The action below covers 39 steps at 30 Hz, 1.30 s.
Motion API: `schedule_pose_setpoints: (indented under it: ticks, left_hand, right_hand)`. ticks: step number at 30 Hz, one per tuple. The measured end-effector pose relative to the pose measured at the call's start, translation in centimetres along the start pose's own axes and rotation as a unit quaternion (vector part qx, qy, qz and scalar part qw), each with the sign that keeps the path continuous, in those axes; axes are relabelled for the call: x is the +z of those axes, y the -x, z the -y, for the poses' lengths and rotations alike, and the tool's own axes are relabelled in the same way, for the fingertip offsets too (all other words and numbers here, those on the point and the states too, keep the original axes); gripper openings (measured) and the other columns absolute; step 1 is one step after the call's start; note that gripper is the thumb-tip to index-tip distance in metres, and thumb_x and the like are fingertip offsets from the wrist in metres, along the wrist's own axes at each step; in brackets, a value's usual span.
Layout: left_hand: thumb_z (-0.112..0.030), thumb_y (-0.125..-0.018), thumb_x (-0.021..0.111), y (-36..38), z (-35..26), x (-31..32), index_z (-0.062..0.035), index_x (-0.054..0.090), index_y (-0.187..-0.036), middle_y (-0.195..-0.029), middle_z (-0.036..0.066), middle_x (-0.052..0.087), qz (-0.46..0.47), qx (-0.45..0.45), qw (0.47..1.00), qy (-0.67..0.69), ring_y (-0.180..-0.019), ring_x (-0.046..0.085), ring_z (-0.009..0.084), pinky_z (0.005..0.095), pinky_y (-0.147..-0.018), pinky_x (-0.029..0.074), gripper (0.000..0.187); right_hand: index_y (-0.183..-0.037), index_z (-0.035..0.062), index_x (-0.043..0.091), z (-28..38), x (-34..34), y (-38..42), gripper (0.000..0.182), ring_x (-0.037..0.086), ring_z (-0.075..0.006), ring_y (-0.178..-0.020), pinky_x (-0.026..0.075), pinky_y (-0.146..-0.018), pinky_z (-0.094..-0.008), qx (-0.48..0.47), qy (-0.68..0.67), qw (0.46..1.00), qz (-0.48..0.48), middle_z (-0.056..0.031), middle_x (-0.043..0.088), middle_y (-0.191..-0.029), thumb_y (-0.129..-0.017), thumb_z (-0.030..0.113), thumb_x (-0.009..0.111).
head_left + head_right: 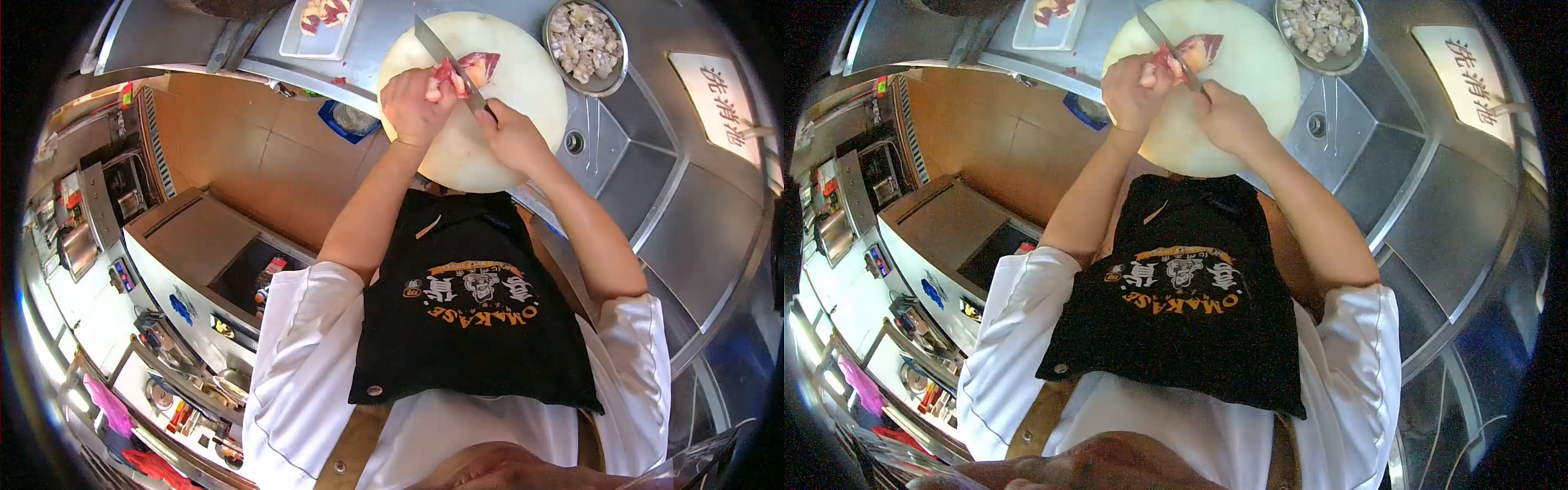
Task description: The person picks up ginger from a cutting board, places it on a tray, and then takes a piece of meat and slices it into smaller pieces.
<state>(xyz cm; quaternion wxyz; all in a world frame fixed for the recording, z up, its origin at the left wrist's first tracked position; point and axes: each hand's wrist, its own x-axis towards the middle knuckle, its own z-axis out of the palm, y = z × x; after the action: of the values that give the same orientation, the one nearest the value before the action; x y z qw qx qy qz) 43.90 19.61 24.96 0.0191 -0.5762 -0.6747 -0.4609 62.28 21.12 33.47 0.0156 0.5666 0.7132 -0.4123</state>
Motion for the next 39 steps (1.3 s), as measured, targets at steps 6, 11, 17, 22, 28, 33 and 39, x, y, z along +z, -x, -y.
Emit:
schedule_pose_setpoints:
  ticks: [6,11,17,22,28,33,39]
  left_hand:
    - [-0.028,-0.077,0.076,0.3,0.6,0.3,-0.0155,0.074,-0.095,-0.09,0.004,0.071,0.019,-0.011,0.999,-0.028,-0.085,0.066,0.0292,0.0429,-0.078,0.05,0.022]
    - [-0.031,-0.081,0.075,0.4,0.5,0.8,-0.0157,0.074,-0.094,-0.091,0.005,0.071,0.011,-0.014,0.998,-0.057,-0.087,0.066,0.0299,0.0445,-0.078,0.051,0.021]
    - [-0.032,-0.082,0.074,0.1,0.7,1.1,-0.0154,0.074,-0.094,-0.09,0.007,0.071,0.022,-0.006,0.999,-0.049,-0.086,0.067,0.031,0.0455,-0.076,0.051,0.02]
    - [-0.033,-0.083,0.075,0.2,1.1,0.6,-0.0139,0.075,-0.095,-0.09,0.009,0.071,0.039,0.012,0.999,-0.032,-0.085,0.067,0.0325,0.0468,-0.076,0.052,0.023]
    - [-0.038,-0.084,0.079,-0.6,1.3,-0.1,-0.0101,0.075,-0.101,-0.093,0.013,0.072,0.054,0.01,0.998,-0.005,-0.088,0.068,0.0357,0.0475,-0.079,0.054,0.032]
    - [-0.04,-0.083,0.086,-2.7,2.7,-2.5,-0.0063,0.074,-0.103,-0.097,0.015,0.076,0.199,-0.179,0.959,0.094,-0.089,0.073,0.0312,0.0426,-0.08,0.057,0.041]
    - [-0.032,-0.1,0.069,-7.2,9.0,-1.5,0.0018,0.064,-0.124,-0.115,0.012,0.073,0.27,-0.45,0.727,0.443,-0.106,0.072,0.0229,0.0385,-0.092,0.06,0.042]
  right_hand:
    - [-0.137,0.0096,0.056,0.9,2.7,-3.6,0.045,0.07,-0.0477,-0.097,0.054,-0.085,-0.055,0.009,-0.009,1.0,-0.027,-0.0282,0.072,-0.104,-0.107,0.041,0.049]
    - [-0.135,0.008,0.055,-0.6,3.0,-2.4,0.045,0.069,-0.0489,-0.096,0.053,-0.084,-0.0558,0.011,-0.002,1.0,-0.011,-0.0295,0.071,-0.103,-0.107,0.043,0.048]
    - [-0.118,0.007,0.057,-3.6,3.9,3.7,0.039,0.069,-0.0486,-0.093,0.052,-0.083,-0.0597,0.01,-0.014,1.0,-0.015,-0.0279,0.072,-0.099,-0.107,0.042,0.046]
    - [-0.126,0.008,0.058,-1.5,5.0,-2.6,0.039,0.069,-0.0486,-0.094,0.053,-0.084,-0.0581,0.0,-0.022,0.999,-0.043,-0.0279,0.072,-0.097,-0.107,0.041,0.047]
    - [-0.133,0.0076,0.055,-3.1,5.5,-0.3,0.043,0.069,-0.0493,-0.097,0.053,-0.086,-0.0578,0.002,-0.005,1.0,-0.026,-0.0296,0.072,-0.101,-0.106,0.041,0.049]
    - [-0.139,0.0092,0.054,-7.2,3.5,13.3,0.042,0.065,-0.049,-0.112,0.05,-0.098,-0.0547,0.078,0.003,0.996,0.036,-0.031,0.068,-0.118,-0.107,0.036,0.05]
    - [-0.127,0.0071,0.064,-16.9,1.9,18.4,0.031,0.066,-0.0204,-0.063,0.053,-0.061,-0.0359,0.14,-0.199,0.967,0.078,-0.0095,0.067,-0.083,-0.108,0.031,0.059]
